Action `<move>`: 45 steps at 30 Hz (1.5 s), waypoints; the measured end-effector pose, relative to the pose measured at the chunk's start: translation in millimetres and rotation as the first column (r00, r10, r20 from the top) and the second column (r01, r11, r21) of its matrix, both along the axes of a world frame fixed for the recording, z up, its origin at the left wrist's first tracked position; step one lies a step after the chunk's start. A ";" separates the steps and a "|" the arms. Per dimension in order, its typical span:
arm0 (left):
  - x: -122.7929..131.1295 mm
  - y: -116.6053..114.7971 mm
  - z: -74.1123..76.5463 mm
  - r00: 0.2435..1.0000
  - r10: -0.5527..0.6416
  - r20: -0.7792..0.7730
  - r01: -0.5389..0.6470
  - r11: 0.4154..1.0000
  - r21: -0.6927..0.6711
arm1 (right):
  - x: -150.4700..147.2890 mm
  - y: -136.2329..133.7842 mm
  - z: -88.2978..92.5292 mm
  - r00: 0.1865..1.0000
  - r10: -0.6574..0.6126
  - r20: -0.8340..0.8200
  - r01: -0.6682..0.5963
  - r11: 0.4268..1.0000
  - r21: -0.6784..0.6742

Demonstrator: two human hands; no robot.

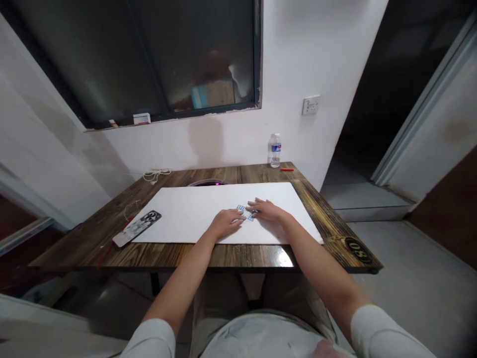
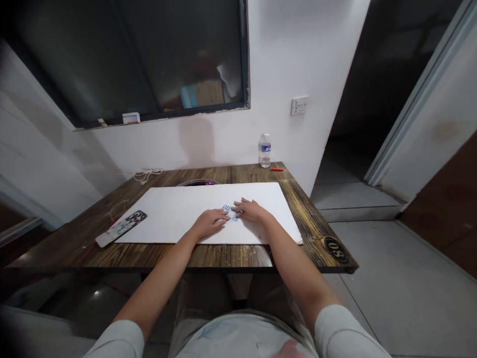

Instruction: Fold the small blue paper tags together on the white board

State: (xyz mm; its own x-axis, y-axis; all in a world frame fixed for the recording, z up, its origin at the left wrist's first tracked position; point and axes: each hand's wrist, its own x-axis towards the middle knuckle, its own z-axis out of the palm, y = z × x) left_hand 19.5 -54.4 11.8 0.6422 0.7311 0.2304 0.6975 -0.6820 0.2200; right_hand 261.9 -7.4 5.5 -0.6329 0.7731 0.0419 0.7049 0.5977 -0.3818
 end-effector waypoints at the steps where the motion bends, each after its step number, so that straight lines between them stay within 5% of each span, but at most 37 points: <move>1: 0.3 0.1 -0.8 0.998 0.065 -0.015 -0.065 0.998 0.013 | 2.0 -0.1 0.8 0.999 -0.046 0.017 0.046 0.999 0.002; 5: 2.0 -0.6 -2.7 0.969 0.246 -0.035 -0.244 0.968 0.058 | 7.4 2.2 6.5 0.992 -0.124 -0.025 0.125 0.992 0.031; 10: 2.5 -1.1 -1.4 0.988 0.137 -0.075 -0.137 0.991 0.002 | 2.6 -0.5 6.3 0.992 0.129 -0.011 -0.130 0.986 -0.108; 15: 3.1 -1.9 3.6 0.987 0.163 -0.004 -0.163 0.985 0.051 | -0.4 -3.3 2.8 1.000 -0.023 0.008 0.023 1.000 -0.014; 22: 5.4 -3.6 2.9 0.953 0.277 -0.119 -0.278 0.961 0.009 | 3.8 -3.1 9.0 0.982 0.186 -0.007 -0.185 0.972 -0.146; 25: 5.9 -3.8 1.2 0.919 0.362 -0.155 -0.363 0.931 0.018 | 8.1 -3.5 13.1 0.995 0.104 -0.012 -0.104 0.988 -0.112; 30: 6.1 -2.2 -1.6 0.946 0.259 -0.193 -0.268 0.963 -0.025 | 10.2 -2.8 14.7 0.999 -0.040 -0.024 0.037 0.995 -0.092; 35: 6.6 -2.2 -3.0 0.900 0.388 -0.200 -0.395 0.919 0.004 | 16.2 1.9 11.8 0.992 -0.123 0.020 0.124 0.984 -0.131; 37: 6.1 -3.6 -0.4 0.922 0.344 -0.181 -0.349 0.937 0.001 | 19.2 3.8 11.9 0.993 -0.116 -0.024 0.112 0.987 -0.116; 41: 5.4 -6.2 7.3 0.990 0.037 -0.137 -0.038 0.999 -0.004 | 22.3 6.1 11.0 1.000 0.010 -0.029 -0.012 0.997 -0.071; 45: 5.4 -5.3 9.8 0.992 -0.108 -0.069 0.106 0.994 -0.040 | 26.7 8.7 10.5 0.998 -0.062 0.017 0.062 0.998 -0.028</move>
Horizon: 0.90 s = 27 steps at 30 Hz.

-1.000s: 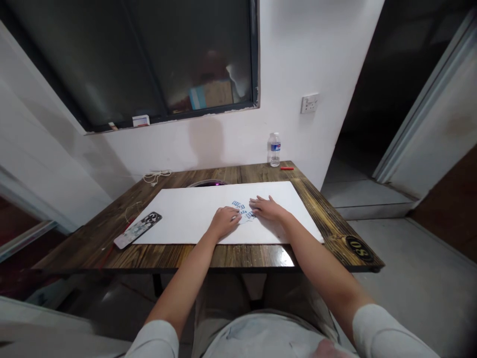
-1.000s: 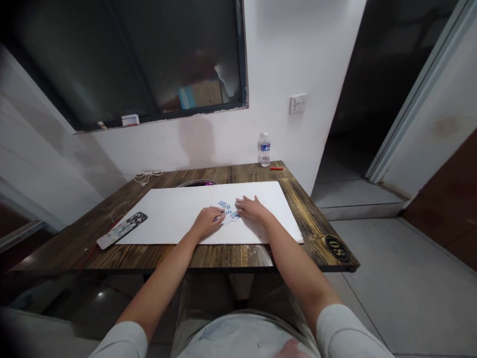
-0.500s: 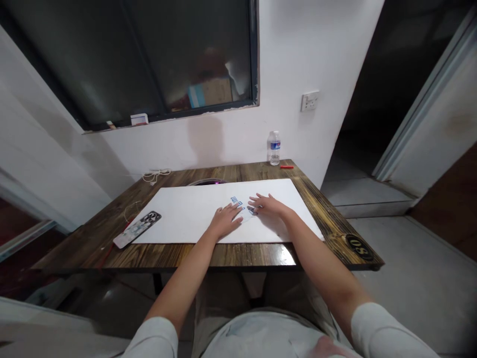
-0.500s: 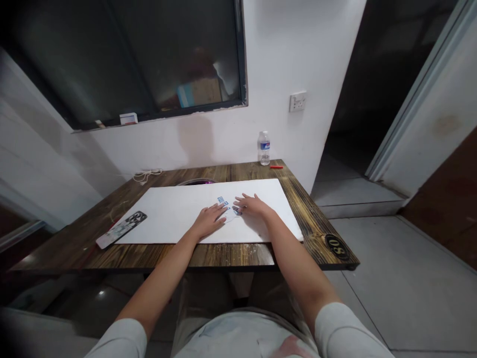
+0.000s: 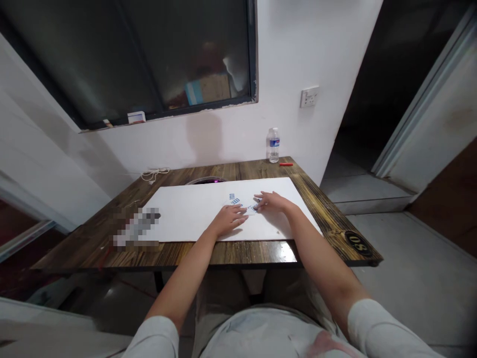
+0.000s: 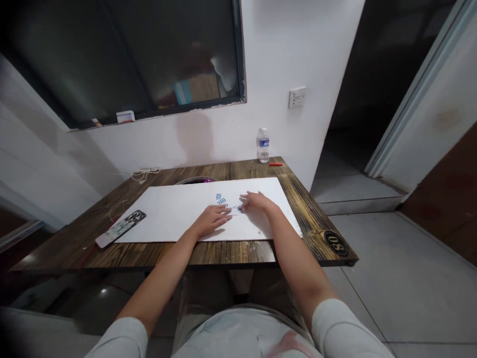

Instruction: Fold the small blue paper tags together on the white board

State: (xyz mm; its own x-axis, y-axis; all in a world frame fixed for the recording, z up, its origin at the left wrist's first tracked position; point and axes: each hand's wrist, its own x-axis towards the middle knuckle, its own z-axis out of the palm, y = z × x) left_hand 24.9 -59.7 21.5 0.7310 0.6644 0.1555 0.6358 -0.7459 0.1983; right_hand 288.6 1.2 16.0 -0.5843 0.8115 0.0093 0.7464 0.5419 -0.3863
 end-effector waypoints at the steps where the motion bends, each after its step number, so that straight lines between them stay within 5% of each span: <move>1: -0.1 0.3 -0.2 0.999 -0.028 0.036 0.029 0.999 -0.018 | 1.0 0.7 0.7 1.000 -0.020 -0.007 0.021 1.000 0.014; 7: 1.3 -0.8 -0.4 0.971 -0.141 0.191 0.156 0.985 -0.067 | -8.2 0.7 0.9 0.991 -0.094 -0.099 0.105 0.988 0.115; 14: 1.3 0.5 -4.8 0.999 -0.053 0.003 0.053 0.997 -0.053 | -3.7 4.4 -12.0 0.982 -0.187 -0.018 0.187 0.982 0.032; 21: -0.1 -2.2 -3.5 0.999 -0.032 -0.017 0.031 0.999 -0.027 | -1.8 3.5 -1.8 0.995 0.013 -0.103 -0.011 1.000 0.020; 27: -0.3 -0.6 -2.3 0.995 -0.102 0.009 0.102 0.992 -0.069 | 1.8 1.6 -2.4 1.000 0.023 -0.014 -0.023 1.000 -0.006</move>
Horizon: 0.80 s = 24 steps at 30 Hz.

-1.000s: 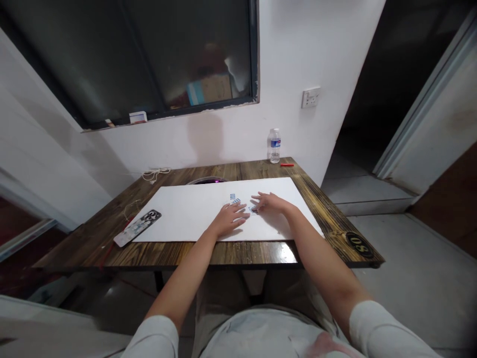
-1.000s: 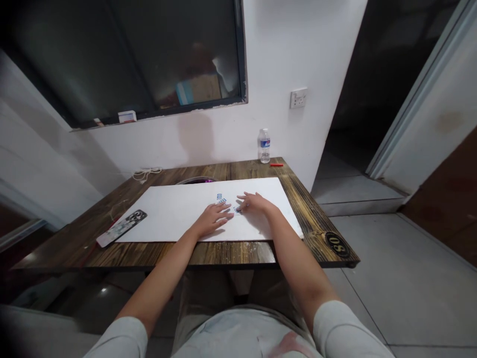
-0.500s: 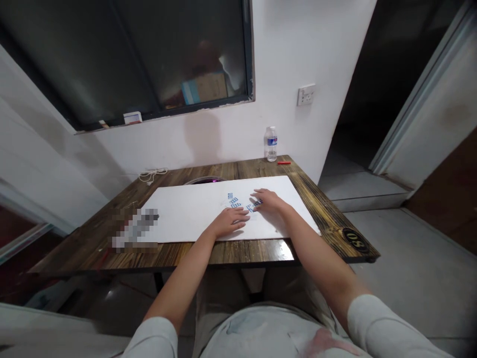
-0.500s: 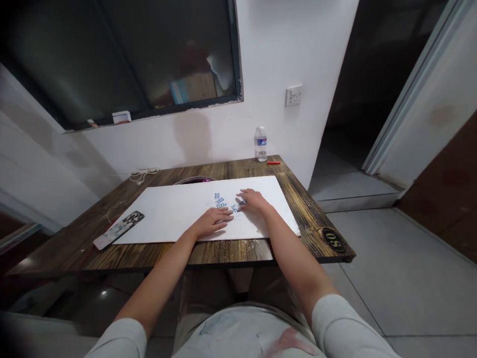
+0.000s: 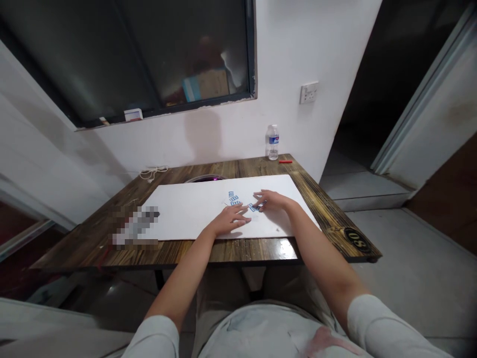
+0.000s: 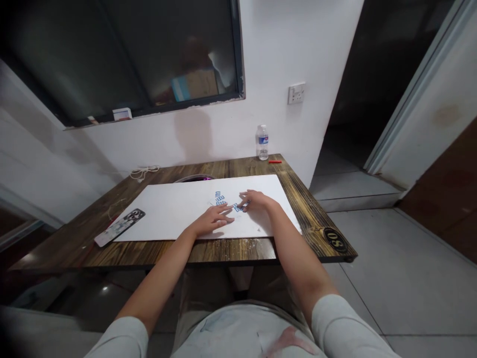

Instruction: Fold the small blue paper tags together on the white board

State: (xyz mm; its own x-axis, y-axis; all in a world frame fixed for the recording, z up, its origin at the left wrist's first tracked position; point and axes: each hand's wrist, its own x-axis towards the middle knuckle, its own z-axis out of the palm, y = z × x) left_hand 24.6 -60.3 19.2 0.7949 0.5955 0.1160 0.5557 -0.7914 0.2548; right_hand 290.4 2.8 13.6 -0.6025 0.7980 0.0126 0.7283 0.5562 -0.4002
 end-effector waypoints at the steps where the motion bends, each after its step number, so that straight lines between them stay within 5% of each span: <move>1: 0.0 -0.1 0.4 1.000 -0.016 0.014 0.016 1.000 -0.010 | 3.7 1.2 -1.4 1.000 0.001 0.002 0.000 1.000 -0.005; 6: 1.6 -2.8 3.1 0.995 -0.044 0.089 0.047 0.998 -0.031 | 15.6 7.0 -4.9 0.999 -0.018 -0.032 0.018 1.000 -0.003; 12: 0.4 -2.8 6.4 0.971 0.094 0.218 -0.108 0.993 0.056 | -10.6 -4.9 2.6 0.997 0.015 -0.078 -0.010 0.998 0.066; 16: -2.5 0.5 5.0 0.991 0.038 0.126 -0.041 0.999 0.020 | -25.0 -11.9 -0.1 0.999 0.034 -0.024 -0.033 0.999 0.039; 24: -5.5 4.5 -1.4 0.975 0.187 0.116 -0.201 0.971 0.127 | -27.5 -5.3 -7.2 1.000 -0.002 0.022 0.001 0.998 0.061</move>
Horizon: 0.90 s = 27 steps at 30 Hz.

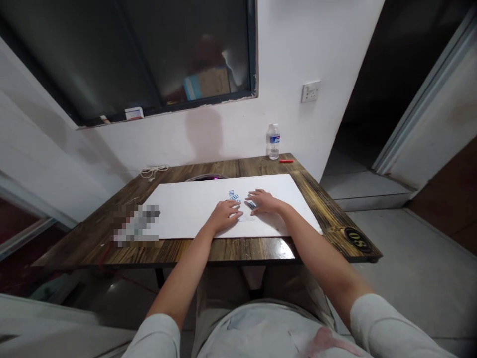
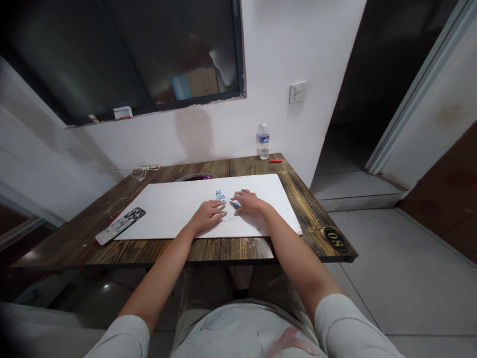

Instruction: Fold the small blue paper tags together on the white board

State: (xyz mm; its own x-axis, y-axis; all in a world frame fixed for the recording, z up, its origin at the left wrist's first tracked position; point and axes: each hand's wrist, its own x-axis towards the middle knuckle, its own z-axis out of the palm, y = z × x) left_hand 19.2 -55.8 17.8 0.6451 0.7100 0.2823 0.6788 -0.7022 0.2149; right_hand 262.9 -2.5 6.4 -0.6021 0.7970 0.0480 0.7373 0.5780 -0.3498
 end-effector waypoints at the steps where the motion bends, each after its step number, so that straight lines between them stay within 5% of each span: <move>1: -0.1 -0.6 0.7 1.000 -0.022 0.006 0.022 1.000 -0.001 | -1.2 0.5 -0.7 1.000 -0.004 0.003 0.004 1.000 0.013; 4: 0.2 -2.1 2.6 0.994 -0.112 -0.015 0.111 0.993 -0.039 | -4.5 0.6 -2.2 0.999 -0.036 0.006 0.035 0.998 0.056; 11: -0.2 1.0 0.0 1.000 -0.011 0.002 0.012 1.000 -0.003 | -4.4 0.2 -2.7 0.994 -0.102 -0.030 0.104 0.989 0.109; 21: -0.6 1.4 -1.3 0.981 -0.193 0.024 0.194 0.980 -0.048 | -5.1 -2.9 -1.2 0.995 -0.077 -0.055 0.084 0.988 0.132; 27: 4.1 -2.5 0.1 0.983 -0.180 -0.037 0.173 0.975 -0.137 | -3.4 -1.5 -0.7 0.994 -0.100 -0.051 0.106 0.985 0.134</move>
